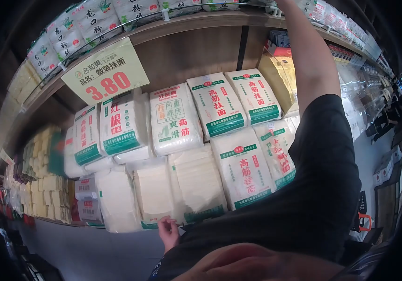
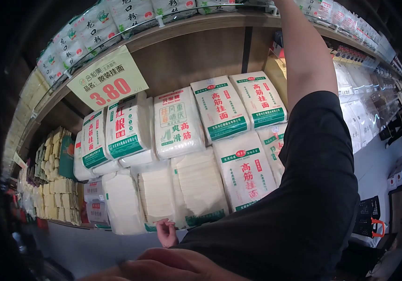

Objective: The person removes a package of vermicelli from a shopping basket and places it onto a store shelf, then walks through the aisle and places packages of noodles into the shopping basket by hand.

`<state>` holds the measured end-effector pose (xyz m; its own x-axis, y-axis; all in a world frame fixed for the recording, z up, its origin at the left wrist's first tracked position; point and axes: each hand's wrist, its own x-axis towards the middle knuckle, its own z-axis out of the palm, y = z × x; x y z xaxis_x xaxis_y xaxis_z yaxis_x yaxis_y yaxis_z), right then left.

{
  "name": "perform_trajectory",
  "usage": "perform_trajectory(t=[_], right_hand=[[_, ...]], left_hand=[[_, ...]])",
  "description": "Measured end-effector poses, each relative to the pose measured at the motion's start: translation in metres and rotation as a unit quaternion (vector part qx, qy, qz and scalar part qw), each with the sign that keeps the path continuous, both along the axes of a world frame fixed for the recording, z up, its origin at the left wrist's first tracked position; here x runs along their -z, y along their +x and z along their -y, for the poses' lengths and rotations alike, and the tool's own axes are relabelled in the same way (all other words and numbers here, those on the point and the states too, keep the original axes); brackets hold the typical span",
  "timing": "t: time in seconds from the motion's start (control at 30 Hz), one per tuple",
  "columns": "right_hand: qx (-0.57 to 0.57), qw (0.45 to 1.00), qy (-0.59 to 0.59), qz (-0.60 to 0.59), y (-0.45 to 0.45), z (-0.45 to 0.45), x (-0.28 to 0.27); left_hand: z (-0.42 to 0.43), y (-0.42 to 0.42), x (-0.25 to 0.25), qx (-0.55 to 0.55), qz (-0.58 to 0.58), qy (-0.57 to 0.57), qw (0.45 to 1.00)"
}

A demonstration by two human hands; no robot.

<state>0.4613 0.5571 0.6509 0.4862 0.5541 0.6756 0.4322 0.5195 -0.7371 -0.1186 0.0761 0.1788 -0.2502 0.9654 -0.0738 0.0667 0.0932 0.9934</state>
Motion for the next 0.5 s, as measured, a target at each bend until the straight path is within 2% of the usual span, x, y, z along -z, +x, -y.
perform_trajectory(t=[0.07, 0.17, 0.27, 0.37, 0.5], right_hand=[[-0.012, 1.0, 0.015, -0.016, -0.006, 0.004, 0.003], [-0.054, 0.996, -0.063, -0.019, 0.016, -0.013, 0.0], [-0.035, 0.999, 0.016, 0.001, -0.002, 0.006, 0.007], [-0.037, 0.998, 0.043, -0.016, 0.006, -0.006, 0.011], [-0.089, 0.995, 0.023, -0.026, 0.003, 0.004, 0.006]], left_hand=[[0.002, -0.001, -0.002, 0.008, -0.015, -0.016, 1.0], [0.001, 0.001, -0.007, 0.016, -0.023, -0.021, 0.999], [0.002, 0.002, -0.003, 0.025, -0.026, -0.015, 0.999], [-0.001, 0.008, -0.007, 0.03, -0.025, -0.025, 0.999], [-0.001, 0.012, -0.009, 0.032, -0.026, -0.042, 0.998]])
